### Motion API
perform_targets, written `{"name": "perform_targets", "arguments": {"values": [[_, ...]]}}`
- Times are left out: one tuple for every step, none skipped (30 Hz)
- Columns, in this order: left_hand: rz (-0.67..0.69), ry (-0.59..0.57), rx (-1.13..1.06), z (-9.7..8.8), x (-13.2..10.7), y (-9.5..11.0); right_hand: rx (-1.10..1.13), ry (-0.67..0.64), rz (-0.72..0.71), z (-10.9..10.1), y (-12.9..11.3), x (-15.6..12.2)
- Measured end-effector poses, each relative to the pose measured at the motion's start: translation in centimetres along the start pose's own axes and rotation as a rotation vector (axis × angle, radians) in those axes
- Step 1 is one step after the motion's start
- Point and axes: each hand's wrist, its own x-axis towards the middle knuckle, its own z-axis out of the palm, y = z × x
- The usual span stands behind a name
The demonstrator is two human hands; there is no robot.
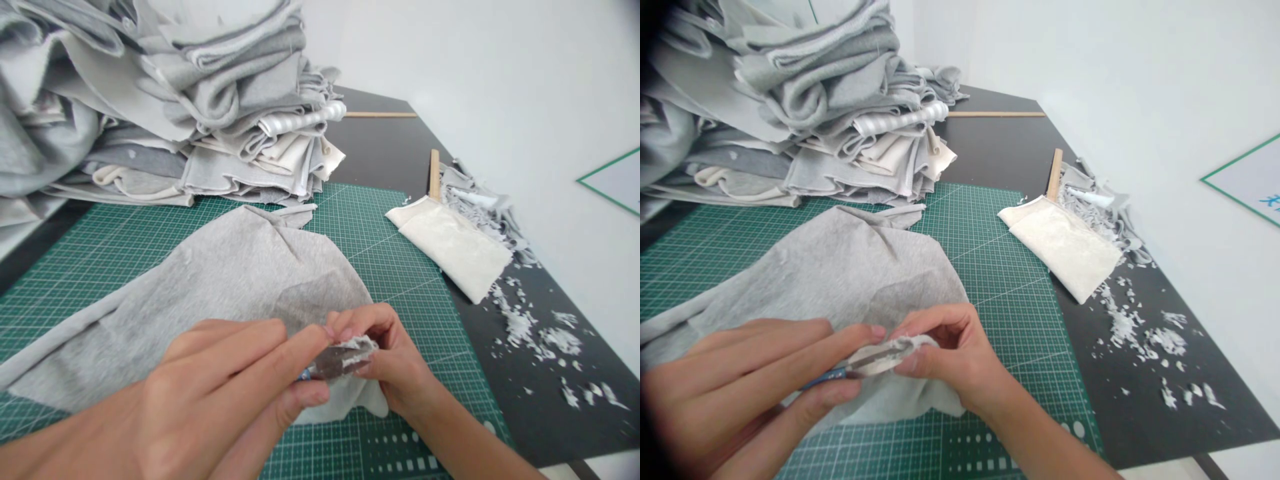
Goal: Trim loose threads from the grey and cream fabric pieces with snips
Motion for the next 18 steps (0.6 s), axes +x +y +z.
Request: {"name": "perform_targets", "arguments": {"values": [[0.003,0.005,0.001,-0.01,-0.01,-0.03,0.004,0.001,0.001,0.03,-0.01,0.0],[0.003,0.009,0.002,-0.02,-0.02,-0.05,0.009,0.002,0.002,0.06,-0.01,0.0],[0.006,0.012,0.002,-0.03,-0.04,-0.06,0.011,0.002,0.004,0.08,-0.01,0.0],[0.01,0.012,0.001,-0.06,-0.06,-0.06,0.012,0.006,0.006,0.09,0.0,0.01],[0.014,0.011,0.005,-0.09,-0.09,-0.02,0.009,0.009,0.008,0.08,0.01,0.01],[0.009,0.006,0.014,-0.13,-0.12,0.05,0.006,0.011,0.008,0.06,0.03,0.01],[0.0,0.0,0.028,-0.17,-0.16,0.14,0.006,0.011,0.006,0.03,0.05,0.02],[-0.014,-0.008,0.042,-0.22,-0.19,0.24,0.008,0.009,0.004,0.0,0.07,0.02],[-0.03,-0.011,0.057,-0.27,-0.22,0.32,0.01,0.003,0.001,-0.04,0.08,0.03],[-0.052,-0.017,0.069,-0.3,-0.23,0.38,0.011,-0.007,-0.001,-0.06,0.08,0.04],[-0.057,-0.022,0.072,-0.33,-0.22,0.39,0.011,-0.018,-0.004,-0.08,0.07,0.04],[-0.047,-0.023,0.068,-0.35,-0.2,0.34,0.009,-0.021,-0.006,-0.08,0.04,0.04],[-0.029,-0.023,0.061,-0.36,-0.17,0.25,0.002,-0.014,-0.006,-0.07,0.01,0.03],[-0.01,-0.028,0.053,-0.37,-0.13,0.12,-0.008,-0.004,-0.005,-0.04,-0.03,0.02],[0.01,-0.033,0.047,-0.37,-0.09,-0.01,-0.02,0.01,-0.001,0.0,-0.07,0.0],[0.024,-0.04,0.044,-0.38,-0.05,-0.13,-0.033,0.027,0.004,0.04,-0.1,-0.03],[0.03,-0.045,0.043,-0.39,-0.02,-0.21,-0.043,0.041,0.008,0.08,-0.12,-0.05],[0.026,-0.051,0.043,-0.39,0.0,-0.25,-0.047,0.045,0.01,0.12,-0.14,-0.06]]}}
